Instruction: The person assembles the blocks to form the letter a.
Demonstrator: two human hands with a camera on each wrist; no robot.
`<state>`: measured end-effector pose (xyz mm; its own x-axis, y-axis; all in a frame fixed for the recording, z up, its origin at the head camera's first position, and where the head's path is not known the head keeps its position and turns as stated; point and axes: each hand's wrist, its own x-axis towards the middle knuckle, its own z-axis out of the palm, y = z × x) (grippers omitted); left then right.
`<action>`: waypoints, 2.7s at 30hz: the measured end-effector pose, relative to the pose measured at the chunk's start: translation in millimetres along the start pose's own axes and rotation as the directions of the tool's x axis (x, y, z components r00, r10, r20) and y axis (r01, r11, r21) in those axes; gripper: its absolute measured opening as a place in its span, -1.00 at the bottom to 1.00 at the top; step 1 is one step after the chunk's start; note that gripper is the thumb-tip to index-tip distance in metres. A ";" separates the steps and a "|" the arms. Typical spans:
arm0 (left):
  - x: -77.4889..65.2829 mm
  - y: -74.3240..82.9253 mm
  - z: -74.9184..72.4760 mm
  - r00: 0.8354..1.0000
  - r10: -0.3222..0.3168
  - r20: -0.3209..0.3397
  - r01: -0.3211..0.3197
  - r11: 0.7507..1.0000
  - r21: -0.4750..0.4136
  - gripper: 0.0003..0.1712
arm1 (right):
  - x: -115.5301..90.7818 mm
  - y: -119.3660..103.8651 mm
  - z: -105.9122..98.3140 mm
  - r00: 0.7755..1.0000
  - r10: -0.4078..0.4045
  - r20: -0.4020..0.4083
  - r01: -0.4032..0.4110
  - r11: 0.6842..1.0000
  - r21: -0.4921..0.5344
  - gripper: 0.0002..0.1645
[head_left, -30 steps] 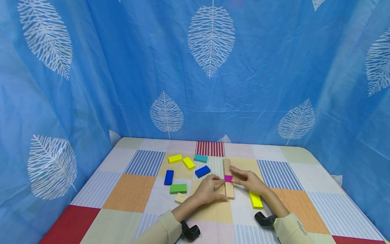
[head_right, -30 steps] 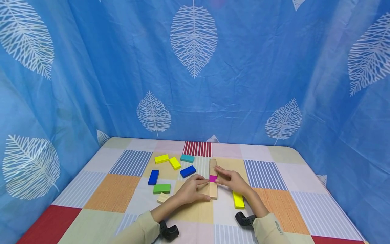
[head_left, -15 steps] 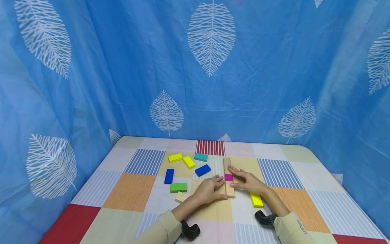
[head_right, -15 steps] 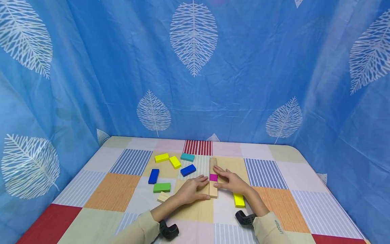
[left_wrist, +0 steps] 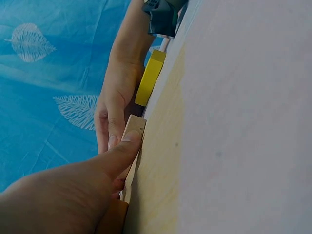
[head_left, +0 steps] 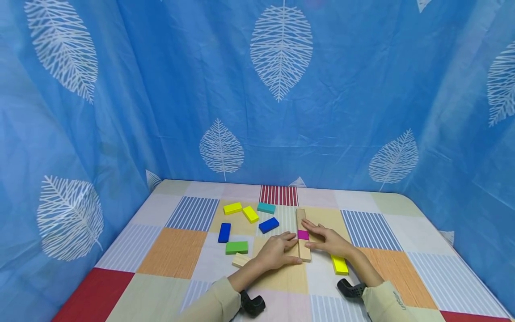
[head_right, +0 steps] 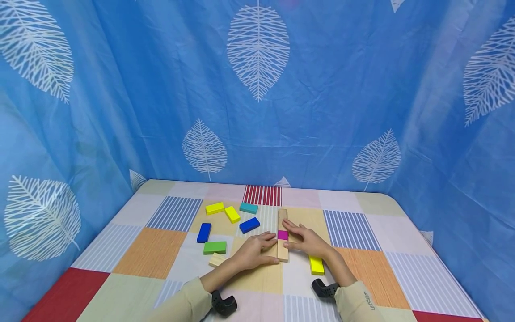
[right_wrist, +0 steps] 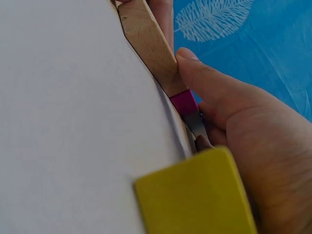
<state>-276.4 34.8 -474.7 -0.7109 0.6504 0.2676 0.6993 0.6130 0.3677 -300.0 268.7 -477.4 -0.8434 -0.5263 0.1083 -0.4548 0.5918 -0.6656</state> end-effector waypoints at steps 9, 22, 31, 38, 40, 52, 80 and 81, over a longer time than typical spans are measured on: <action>-1.8 0.3 -0.6 1.000 -0.024 0.018 0.024 0.999 -0.031 -0.26 | 3.8 -7.2 -2.7 1.000 0.012 -0.019 -0.011 0.999 0.036 -0.19; -3.3 -3.8 -6.9 0.990 -0.053 0.131 0.070 0.989 -0.132 -0.18 | 2.4 -4.0 6.9 0.998 0.055 -0.036 -0.057 0.997 -0.046 -0.03; -11.1 -19.1 -35.0 0.946 0.015 0.324 0.035 0.988 -0.149 -0.18 | 3.2 -5.8 9.6 0.994 0.102 -0.034 -0.104 0.994 -0.040 -0.04; -22.4 -29.8 -42.3 0.970 0.021 0.242 0.030 0.978 -0.206 -0.46 | 3.0 -5.9 8.6 0.991 0.129 -0.039 -0.131 0.990 -0.056 -0.03; -23.4 -29.6 -43.6 0.975 0.021 0.219 0.030 0.973 -0.228 -0.51 | 3.3 -5.8 8.0 0.991 0.123 -0.044 -0.125 0.991 -0.052 -0.04; -27.7 -0.6 -40.2 0.922 0.233 0.308 -0.122 0.932 -0.340 -0.65 | 3.6 -6.3 8.4 0.996 0.073 -0.057 -0.075 0.996 -0.039 -0.06; 12.4 -70.0 -35.9 0.969 -0.241 -0.058 0.211 0.924 -0.318 -0.45 | 2.5 -5.9 4.6 0.997 0.056 -0.047 -0.057 0.998 -0.024 -0.02; 11.8 -70.9 -35.0 0.968 -0.243 -0.054 0.216 0.929 -0.301 -0.46 | 2.7 -5.8 4.4 0.997 0.055 -0.047 -0.057 0.998 -0.027 -0.02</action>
<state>-337.0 -16.8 -466.4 -0.8626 0.4566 0.2179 0.4731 0.5750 0.6675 -298.4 261.1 -476.5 -0.8797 -0.4636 0.1058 -0.4139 0.6371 -0.6502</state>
